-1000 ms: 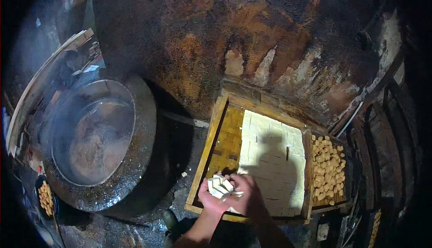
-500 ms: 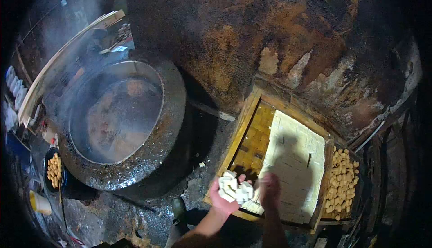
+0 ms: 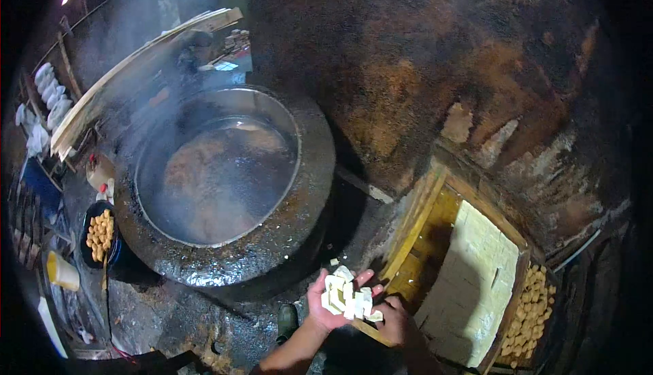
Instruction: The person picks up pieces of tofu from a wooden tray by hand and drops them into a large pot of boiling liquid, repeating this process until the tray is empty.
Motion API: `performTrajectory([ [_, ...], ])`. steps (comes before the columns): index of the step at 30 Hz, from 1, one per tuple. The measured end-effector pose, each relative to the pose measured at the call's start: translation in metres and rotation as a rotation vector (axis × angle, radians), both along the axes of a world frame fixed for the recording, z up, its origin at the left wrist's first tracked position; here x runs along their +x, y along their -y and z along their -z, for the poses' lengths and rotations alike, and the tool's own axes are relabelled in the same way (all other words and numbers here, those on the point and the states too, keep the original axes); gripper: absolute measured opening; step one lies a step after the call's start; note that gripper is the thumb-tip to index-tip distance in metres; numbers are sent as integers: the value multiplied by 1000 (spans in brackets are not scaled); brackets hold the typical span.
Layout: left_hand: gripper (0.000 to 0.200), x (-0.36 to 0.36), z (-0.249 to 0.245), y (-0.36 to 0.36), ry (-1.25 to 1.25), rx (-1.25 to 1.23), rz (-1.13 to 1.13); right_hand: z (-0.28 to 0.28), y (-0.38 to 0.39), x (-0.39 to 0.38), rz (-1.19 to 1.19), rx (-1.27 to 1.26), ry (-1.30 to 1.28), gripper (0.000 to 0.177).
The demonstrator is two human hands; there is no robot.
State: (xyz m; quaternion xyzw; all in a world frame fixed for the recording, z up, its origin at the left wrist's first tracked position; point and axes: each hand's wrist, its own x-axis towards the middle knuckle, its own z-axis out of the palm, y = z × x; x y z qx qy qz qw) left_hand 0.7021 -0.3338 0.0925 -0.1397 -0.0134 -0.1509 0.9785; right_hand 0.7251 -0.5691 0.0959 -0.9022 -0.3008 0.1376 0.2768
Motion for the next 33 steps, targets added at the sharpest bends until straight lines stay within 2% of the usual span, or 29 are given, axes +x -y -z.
performTrajectory([
  [1,66,-1,1,-4,0,-5,16,-23,-11,3,11,-4,-111,37],
  [4,71,-4,3,-18,15,-82,54,5,9,18,-75,-58,-90,34],
  [7,71,-11,4,-35,12,-155,74,147,93,16,308,383,-608,34],
  [8,71,-11,5,-42,13,-149,67,100,66,15,400,444,-599,35],
  [10,70,-15,7,-50,9,-175,90,-34,-16,14,577,578,-567,36],
  [11,70,-15,7,-54,11,-115,87,-42,-45,17,585,580,-571,36],
  [13,70,-16,27,-58,-11,-133,111,-53,-89,20,382,425,-323,43],
  [14,70,-17,42,-62,-31,-151,125,-61,-116,18,388,428,-325,43],
  [16,73,-16,67,-76,-177,-199,43,-75,-157,12,227,206,64,43],
  [17,73,-15,39,-87,-87,-183,26,-67,-159,14,231,210,62,43],
  [18,74,-15,42,-100,-53,-142,-1,-55,-160,16,180,240,140,44],
  [20,73,-12,26,-135,-55,52,-73,-45,-152,16,125,267,213,45],
  [22,70,-3,45,-193,-57,243,-163,-56,-132,7,166,173,323,33],
  [24,63,11,35,-262,-292,580,-230,-53,-116,-20,490,-46,309,37],
  [26,63,30,70,-345,-335,1069,-136,-18,-55,-38,485,-146,453,43],
  [28,71,57,148,-418,-324,1756,-214,-31,-9,-43,446,-546,-115,80],
  [30,78,63,179,-444,-375,2186,196,73,82,-83,467,-318,168,62],
  [31,78,63,187,-443,-370,2177,198,125,128,-103,462,-219,311,53],
  [33,80,57,189,-429,-141,2760,609,56,75,-95,343,-319,487,44],
])
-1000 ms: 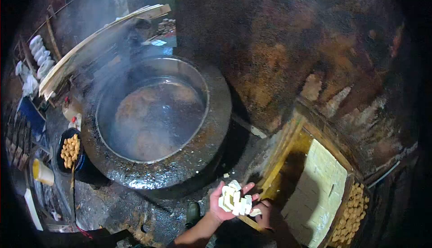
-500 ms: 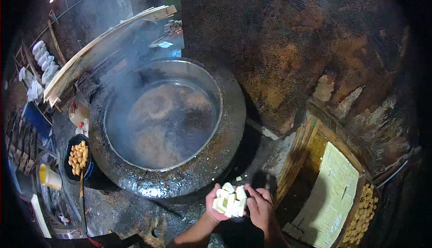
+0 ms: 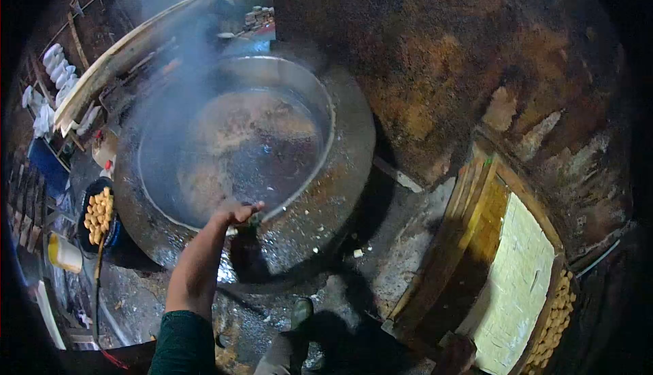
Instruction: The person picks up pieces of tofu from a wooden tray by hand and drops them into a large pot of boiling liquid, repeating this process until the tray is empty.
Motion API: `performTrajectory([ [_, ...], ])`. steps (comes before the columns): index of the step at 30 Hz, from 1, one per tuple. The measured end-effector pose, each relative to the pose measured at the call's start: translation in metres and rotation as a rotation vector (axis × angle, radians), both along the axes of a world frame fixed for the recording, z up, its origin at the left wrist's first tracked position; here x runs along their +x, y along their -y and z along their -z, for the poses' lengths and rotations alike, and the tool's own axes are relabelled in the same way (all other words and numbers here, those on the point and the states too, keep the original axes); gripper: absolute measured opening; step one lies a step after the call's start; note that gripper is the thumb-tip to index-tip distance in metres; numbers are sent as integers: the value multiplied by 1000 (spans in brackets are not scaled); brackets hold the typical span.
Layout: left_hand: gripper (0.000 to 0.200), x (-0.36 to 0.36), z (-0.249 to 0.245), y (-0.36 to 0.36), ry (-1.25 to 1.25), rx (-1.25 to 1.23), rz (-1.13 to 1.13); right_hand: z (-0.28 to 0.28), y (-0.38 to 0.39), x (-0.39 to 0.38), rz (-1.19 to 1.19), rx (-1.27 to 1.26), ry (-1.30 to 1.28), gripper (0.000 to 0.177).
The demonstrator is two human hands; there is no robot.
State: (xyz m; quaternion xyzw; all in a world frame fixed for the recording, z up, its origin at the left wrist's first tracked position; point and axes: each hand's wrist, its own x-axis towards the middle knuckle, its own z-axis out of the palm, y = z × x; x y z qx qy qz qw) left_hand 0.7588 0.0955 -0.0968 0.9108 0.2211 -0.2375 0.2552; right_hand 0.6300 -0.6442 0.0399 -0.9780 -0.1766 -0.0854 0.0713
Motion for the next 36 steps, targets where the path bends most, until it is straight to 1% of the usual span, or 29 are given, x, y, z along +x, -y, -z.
performTrajectory([
  [1,80,1,1,12,-4,-7,6,-39,-31,5,-50,-75,75,39],
  [2,80,6,0,26,27,45,-86,-45,-35,7,-42,-80,74,39],
  [3,80,7,-5,45,63,98,-181,-46,-35,10,-64,58,72,34],
  [4,76,-1,-24,80,370,351,-119,-46,-34,9,-88,198,70,29],
  [5,73,-7,-54,123,682,606,-52,-50,-41,4,-85,200,77,29],
  [7,55,-14,-102,203,877,268,-19,-49,-53,-8,295,996,-188,24],
  [8,48,-14,-99,243,893,154,13,-3,6,-9,-170,289,237,27],
  [9,41,-18,-84,282,905,37,41,9,10,-10,-178,289,243,27],
  [10,37,-14,-47,315,920,-41,86,13,11,-12,-141,217,401,26],
  [11,37,-7,-10,344,796,-107,141,17,14,-17,-99,140,557,25],
  [12,37,4,51,372,690,-132,139,25,20,-23,-107,135,563,25],
  [13,37,14,111,395,586,-158,141,33,28,-32,73,-46,529,27],
  [14,37,22,170,412,409,-159,144,41,35,-41,256,-223,492,28],
  [15,38,32,222,425,244,-159,147,35,34,-36,254,-226,515,28],
  [17,39,44,340,442,160,-109,131,14,29,-18,-344,-327,230,34],
  [18,40,49,378,440,77,-142,168,35,47,-25,-270,-359,411,37],
  [19,41,53,401,438,-7,-173,210,54,64,-33,-193,-389,593,40],
  [20,41,59,418,439,20,-177,218,61,66,-32,-184,-401,618,40],
  [22,41,73,448,436,150,80,421,67,62,-27,-202,-296,780,54],
  [23,41,80,472,437,176,80,417,70,62,-28,-217,-244,858,62],
  [24,41,86,493,439,260,118,368,74,80,-30,-219,-253,885,62],
  [26,42,93,531,448,370,145,319,80,124,-36,122,-235,883,65],
  [27,41,97,544,451,335,118,247,87,117,-35,135,-244,914,65],
  [28,41,102,553,456,300,88,181,93,101,-31,143,-193,1018,64],
  [29,41,102,558,463,328,82,194,94,81,-25,143,-142,1117,63],
  [30,40,99,561,467,328,102,166,95,41,-21,196,-177,1160,57],
  [31,38,99,564,466,324,127,131,96,45,-21,198,-176,1179,57],
  [34,37,103,592,463,349,170,214,88,99,-41,113,-252,1005,53],
  [36,35,104,591,458,402,150,200,86,142,-53,56,-311,875,50],
])
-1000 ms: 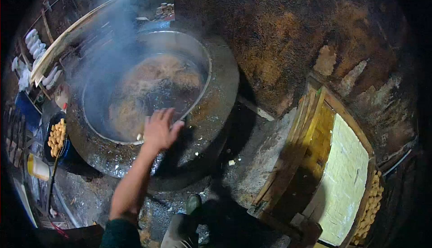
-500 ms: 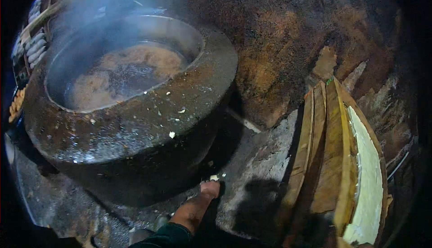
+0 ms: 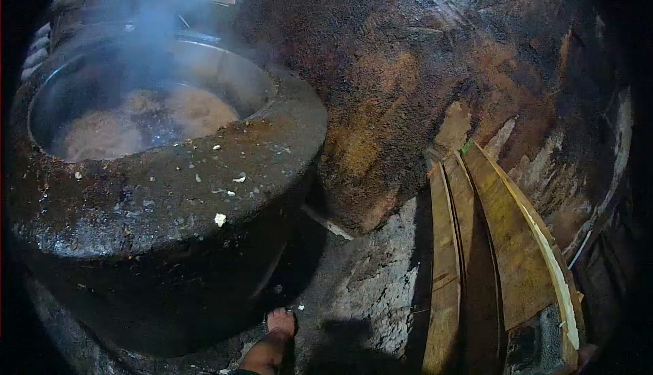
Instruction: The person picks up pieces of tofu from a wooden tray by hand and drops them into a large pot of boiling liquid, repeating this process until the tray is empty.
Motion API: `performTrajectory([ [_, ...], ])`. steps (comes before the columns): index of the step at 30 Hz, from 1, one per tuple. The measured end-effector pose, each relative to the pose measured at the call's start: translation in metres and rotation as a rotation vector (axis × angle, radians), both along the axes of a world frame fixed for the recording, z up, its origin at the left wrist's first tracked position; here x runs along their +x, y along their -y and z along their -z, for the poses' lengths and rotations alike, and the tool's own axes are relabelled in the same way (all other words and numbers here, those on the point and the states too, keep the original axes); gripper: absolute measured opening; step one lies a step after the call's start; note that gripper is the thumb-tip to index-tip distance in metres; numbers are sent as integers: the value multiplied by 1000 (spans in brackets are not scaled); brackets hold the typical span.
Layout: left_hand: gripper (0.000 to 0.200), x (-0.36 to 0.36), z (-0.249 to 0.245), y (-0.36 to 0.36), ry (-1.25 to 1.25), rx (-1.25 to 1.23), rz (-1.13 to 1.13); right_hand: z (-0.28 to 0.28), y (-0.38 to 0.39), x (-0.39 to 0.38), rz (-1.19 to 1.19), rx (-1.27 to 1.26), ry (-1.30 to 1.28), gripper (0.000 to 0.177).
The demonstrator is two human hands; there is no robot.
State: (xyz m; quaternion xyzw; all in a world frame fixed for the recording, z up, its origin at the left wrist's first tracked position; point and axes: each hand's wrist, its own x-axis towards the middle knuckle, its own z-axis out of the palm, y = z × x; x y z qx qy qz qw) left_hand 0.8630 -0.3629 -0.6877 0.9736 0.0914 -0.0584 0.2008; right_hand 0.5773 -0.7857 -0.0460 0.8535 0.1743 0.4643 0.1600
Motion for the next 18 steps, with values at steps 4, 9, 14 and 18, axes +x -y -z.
performTrajectory([
  [4,33,4,14,-1,147,-54,8,5,39,2,-35,-40,86,48],
  [9,28,4,15,1,164,80,134,0,-86,12,45,108,63,53],
  [14,34,3,-33,-2,205,-16,73,31,-78,74,-268,-5,480,46],
  [18,52,-11,-194,1,-51,-629,-380,12,-105,79,-137,91,133,44],
])
